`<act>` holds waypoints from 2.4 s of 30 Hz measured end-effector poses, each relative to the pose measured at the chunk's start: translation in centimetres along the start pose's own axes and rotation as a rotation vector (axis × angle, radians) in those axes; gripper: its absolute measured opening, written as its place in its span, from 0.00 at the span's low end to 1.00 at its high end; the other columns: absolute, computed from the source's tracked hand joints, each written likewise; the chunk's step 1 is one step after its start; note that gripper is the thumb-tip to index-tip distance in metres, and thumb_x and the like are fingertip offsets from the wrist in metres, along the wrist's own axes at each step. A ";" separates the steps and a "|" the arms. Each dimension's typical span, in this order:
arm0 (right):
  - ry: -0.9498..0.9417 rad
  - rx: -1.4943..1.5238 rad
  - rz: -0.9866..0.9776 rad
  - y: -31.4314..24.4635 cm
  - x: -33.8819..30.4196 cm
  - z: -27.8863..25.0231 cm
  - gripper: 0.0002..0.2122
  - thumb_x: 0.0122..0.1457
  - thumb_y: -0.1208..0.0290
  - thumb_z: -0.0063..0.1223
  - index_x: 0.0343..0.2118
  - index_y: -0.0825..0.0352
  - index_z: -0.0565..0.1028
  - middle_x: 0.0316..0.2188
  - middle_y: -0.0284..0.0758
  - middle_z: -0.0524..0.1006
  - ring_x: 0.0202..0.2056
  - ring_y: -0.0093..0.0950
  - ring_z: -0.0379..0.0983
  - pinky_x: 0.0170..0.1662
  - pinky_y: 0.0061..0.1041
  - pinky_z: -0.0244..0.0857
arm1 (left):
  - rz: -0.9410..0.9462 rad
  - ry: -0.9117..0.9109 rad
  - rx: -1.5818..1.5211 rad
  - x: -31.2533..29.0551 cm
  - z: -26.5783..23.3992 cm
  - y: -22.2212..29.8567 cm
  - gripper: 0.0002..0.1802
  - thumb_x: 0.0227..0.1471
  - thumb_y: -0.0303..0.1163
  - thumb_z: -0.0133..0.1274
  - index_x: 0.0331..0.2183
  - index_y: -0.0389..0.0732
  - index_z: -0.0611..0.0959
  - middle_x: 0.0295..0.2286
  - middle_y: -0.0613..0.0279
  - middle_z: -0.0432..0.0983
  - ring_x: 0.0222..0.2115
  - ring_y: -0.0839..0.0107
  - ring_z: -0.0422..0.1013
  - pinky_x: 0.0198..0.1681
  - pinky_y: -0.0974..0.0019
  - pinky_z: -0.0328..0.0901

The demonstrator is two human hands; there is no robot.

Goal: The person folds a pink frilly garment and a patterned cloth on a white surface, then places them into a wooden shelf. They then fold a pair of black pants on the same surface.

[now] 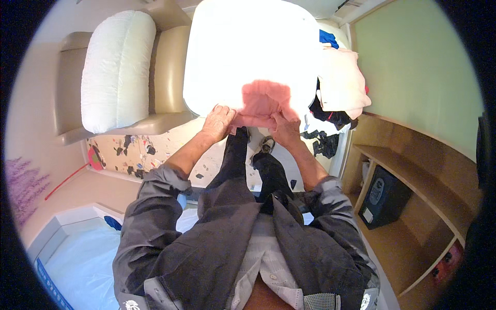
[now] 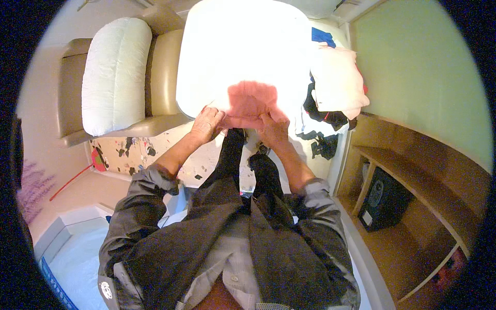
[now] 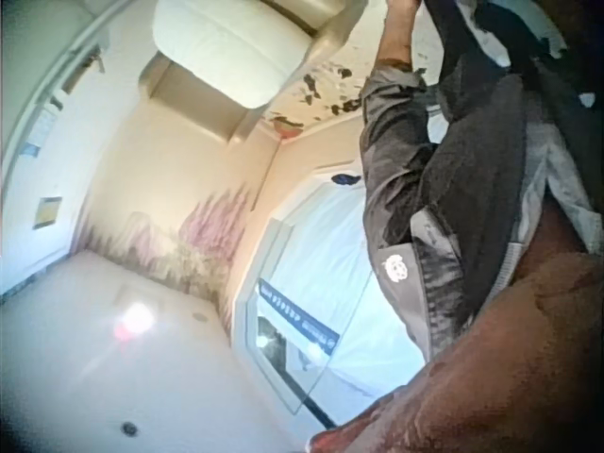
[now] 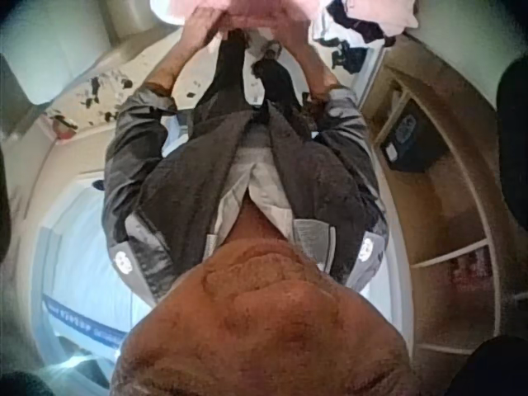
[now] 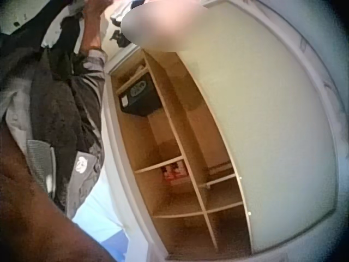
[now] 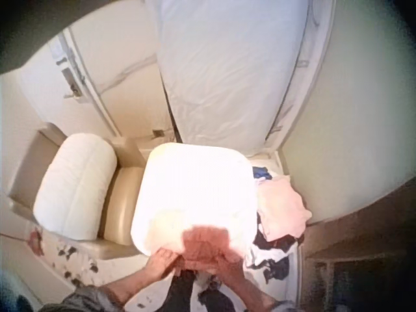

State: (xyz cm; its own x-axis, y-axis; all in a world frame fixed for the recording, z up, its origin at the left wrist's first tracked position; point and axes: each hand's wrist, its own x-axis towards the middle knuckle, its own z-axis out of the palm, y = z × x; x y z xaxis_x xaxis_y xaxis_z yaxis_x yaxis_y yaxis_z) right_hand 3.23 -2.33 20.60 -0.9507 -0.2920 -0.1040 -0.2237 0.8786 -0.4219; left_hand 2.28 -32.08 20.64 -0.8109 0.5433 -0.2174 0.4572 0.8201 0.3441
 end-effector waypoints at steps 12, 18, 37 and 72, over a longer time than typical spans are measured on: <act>-0.080 0.392 0.066 -2.4 2.9 -7.7 0.14 0.61 0.68 0.56 0.48 0.65 0.74 0.41 0.49 0.79 0.43 0.52 0.76 0.46 0.50 0.70 | 0.124 0.262 -0.206 3.7 -9.2 5.7 0.06 0.55 0.30 0.60 0.30 0.40 0.79 0.30 0.55 0.80 0.32 0.50 0.76 0.36 0.51 0.73; 0.232 0.316 0.104 -3.6 8.1 -9.1 0.24 0.58 0.70 0.61 0.58 0.64 0.70 0.51 0.47 0.76 0.50 0.47 0.75 0.52 0.44 0.70 | -0.153 0.399 -0.135 9.8 -11.9 1.3 0.34 0.49 0.37 0.65 0.56 0.40 0.74 0.45 0.47 0.77 0.46 0.47 0.73 0.52 0.47 0.67; -0.270 0.296 0.131 -4.6 6.3 -13.2 0.14 0.64 0.64 0.53 0.47 0.66 0.79 0.44 0.46 0.81 0.48 0.42 0.78 0.53 0.38 0.70 | 0.252 0.366 -0.310 1.6 -9.8 0.8 0.06 0.54 0.32 0.63 0.33 0.43 0.85 0.33 0.58 0.82 0.35 0.54 0.78 0.40 0.53 0.73; 0.285 0.112 0.007 -0.5 14.5 2.0 0.30 0.52 0.66 0.65 0.60 0.62 0.70 0.63 0.48 0.63 0.64 0.52 0.58 0.67 0.52 0.52 | -0.016 0.255 0.022 12.3 1.3 -3.6 0.36 0.54 0.53 0.59 0.60 0.47 0.75 0.66 0.43 0.57 0.69 0.44 0.49 0.69 0.28 0.38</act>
State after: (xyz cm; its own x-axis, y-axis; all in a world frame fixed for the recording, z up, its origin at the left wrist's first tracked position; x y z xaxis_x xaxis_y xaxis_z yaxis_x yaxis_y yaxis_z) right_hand -9.98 -7.76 17.48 -0.9776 -0.1546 0.1427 -0.2070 0.8286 -0.5201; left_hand -8.83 -28.12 15.58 -0.8829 0.4694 0.0152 0.4488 0.8336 0.3221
